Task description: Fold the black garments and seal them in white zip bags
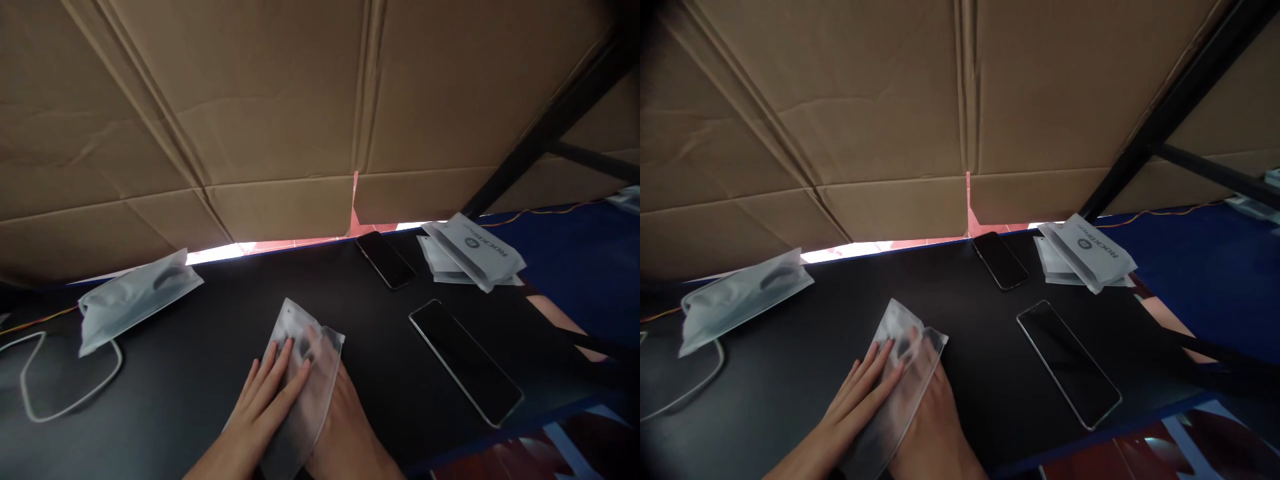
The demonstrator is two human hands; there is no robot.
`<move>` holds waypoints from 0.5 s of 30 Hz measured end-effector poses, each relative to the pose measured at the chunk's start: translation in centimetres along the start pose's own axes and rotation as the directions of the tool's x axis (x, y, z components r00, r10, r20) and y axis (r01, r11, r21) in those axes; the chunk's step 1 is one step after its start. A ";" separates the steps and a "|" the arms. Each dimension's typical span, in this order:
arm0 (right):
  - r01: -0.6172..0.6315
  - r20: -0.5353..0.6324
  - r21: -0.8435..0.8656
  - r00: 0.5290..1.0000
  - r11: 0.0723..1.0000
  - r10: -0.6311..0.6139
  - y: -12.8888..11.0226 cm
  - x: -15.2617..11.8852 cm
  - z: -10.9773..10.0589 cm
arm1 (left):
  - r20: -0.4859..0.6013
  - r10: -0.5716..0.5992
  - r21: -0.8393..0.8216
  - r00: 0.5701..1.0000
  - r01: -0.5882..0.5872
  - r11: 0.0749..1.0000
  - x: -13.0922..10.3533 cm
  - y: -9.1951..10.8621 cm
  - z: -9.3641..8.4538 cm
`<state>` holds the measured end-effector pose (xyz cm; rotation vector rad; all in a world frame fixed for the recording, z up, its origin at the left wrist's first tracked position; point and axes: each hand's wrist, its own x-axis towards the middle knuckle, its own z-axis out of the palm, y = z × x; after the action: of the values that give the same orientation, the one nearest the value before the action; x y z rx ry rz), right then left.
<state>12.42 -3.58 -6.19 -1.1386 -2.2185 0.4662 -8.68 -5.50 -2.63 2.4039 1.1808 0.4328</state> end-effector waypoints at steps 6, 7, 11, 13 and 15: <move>0.224 0.110 -0.051 0.970 0.973 -0.217 0.3 -0.4 -2.4 | -0.150 -0.162 0.222 0.975 0.193 0.956 -0.2 -1.4 0.9; 0.255 0.068 -0.087 0.966 0.963 -0.250 0.8 -1.0 -3.0 | -0.176 -0.177 0.241 0.968 0.217 0.946 -0.1 -1.7 1.0; 0.065 -0.134 -0.237 0.986 0.969 -0.098 2.1 -3.3 -3.9 | -0.199 -0.177 0.249 0.964 0.224 0.942 0.1 -1.9 1.4; 0.003 -0.141 -0.201 0.990 0.979 -0.032 2.1 -3.8 -3.3 | -0.195 -0.176 0.243 0.965 0.222 0.944 0.3 -1.4 1.5; 0.020 -0.136 -0.120 0.990 0.993 -0.036 1.5 -3.6 -2.2 | -0.174 -0.176 0.236 0.969 0.215 0.948 0.3 -0.6 1.6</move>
<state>16.38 -5.60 -6.58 -1.1619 -2.1624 0.2395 -8.19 -5.30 -4.34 2.4643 1.6146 0.4283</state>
